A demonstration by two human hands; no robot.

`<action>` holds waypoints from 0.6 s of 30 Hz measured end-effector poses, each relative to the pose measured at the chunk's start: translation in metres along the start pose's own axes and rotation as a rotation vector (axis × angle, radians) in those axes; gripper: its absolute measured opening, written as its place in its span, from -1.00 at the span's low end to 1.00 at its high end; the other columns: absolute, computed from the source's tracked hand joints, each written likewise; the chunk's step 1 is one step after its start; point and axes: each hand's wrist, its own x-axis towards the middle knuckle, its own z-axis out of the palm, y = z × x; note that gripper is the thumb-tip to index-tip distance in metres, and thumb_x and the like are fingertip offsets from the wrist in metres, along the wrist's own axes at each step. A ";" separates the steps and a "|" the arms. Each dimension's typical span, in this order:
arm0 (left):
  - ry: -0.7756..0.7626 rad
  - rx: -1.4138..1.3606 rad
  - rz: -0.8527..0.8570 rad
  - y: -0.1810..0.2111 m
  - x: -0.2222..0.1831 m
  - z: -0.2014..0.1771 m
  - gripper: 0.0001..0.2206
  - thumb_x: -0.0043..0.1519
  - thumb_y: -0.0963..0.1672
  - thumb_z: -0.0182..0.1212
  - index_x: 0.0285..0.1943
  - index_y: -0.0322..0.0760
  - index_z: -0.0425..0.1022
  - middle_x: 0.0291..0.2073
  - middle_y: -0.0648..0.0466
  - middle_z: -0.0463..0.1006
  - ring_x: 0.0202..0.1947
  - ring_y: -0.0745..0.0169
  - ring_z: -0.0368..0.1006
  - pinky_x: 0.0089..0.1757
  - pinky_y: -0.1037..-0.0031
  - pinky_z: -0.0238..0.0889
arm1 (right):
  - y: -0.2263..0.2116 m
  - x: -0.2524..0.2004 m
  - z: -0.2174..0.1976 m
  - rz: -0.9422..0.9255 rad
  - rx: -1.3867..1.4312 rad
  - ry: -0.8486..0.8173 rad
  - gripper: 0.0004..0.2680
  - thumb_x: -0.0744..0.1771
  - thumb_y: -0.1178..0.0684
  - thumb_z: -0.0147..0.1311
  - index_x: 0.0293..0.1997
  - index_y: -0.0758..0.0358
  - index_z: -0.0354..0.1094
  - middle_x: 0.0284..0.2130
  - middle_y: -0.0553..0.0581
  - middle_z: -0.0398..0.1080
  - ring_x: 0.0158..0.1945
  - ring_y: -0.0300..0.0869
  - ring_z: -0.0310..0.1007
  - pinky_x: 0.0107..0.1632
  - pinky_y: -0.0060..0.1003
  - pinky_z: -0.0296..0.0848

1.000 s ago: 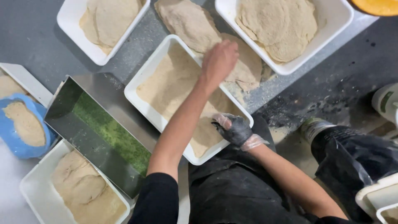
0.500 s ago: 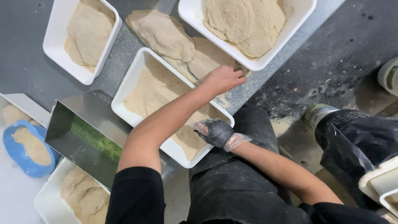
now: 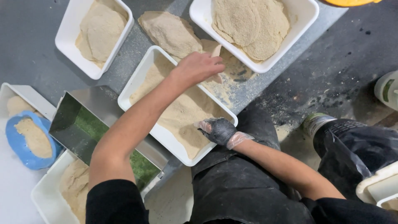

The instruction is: Manually breading chicken pieces by dipping them in a liquid wash and then coating them with breading in a tray.

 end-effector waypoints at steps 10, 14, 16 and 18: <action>0.325 -0.237 -0.481 -0.005 -0.130 -0.208 -0.73 0.31 -0.26 0.19 -0.18 -0.13 0.11 -0.35 0.12 0.31 -0.50 0.12 0.22 -0.57 0.28 -0.08 | 0.065 0.026 0.046 -0.399 -0.419 0.029 -0.74 0.34 -0.04 0.05 0.19 -0.16 0.39 -0.13 0.07 0.59 -0.17 0.11 0.61 -0.20 -0.01 0.49; 0.457 -0.191 -0.653 0.025 -0.200 -0.248 -0.75 0.33 -0.19 0.40 0.02 -0.12 0.35 -0.32 0.16 0.62 -0.43 0.12 0.54 -0.49 0.27 0.27 | 0.055 0.023 0.043 -0.270 -0.434 0.016 -0.78 0.36 -0.15 0.03 0.12 -0.23 0.44 -0.09 0.11 0.60 -0.06 0.12 0.60 -0.06 -0.05 0.49; 0.526 -0.171 -0.739 0.044 -0.236 -0.268 -0.79 0.34 -0.21 0.36 0.01 -0.11 0.40 -0.35 0.14 0.58 -0.42 0.17 0.53 -0.47 0.34 0.26 | 0.044 0.023 0.040 -0.185 -0.451 -0.062 -0.79 0.36 -0.19 0.00 0.10 -0.32 0.42 -0.15 0.13 0.59 -0.07 0.13 0.59 -0.03 -0.09 0.47; 0.491 -0.065 -0.817 0.068 -0.271 -0.283 -0.63 0.29 -0.20 0.47 0.15 -0.07 0.36 -0.26 0.09 0.66 -0.54 0.20 0.51 -0.52 0.40 0.31 | 0.038 0.022 0.043 -0.050 -0.576 -0.018 -0.75 0.37 -0.30 -0.08 0.12 -0.41 0.45 0.08 -0.04 0.55 0.07 0.13 0.56 0.08 -0.01 0.48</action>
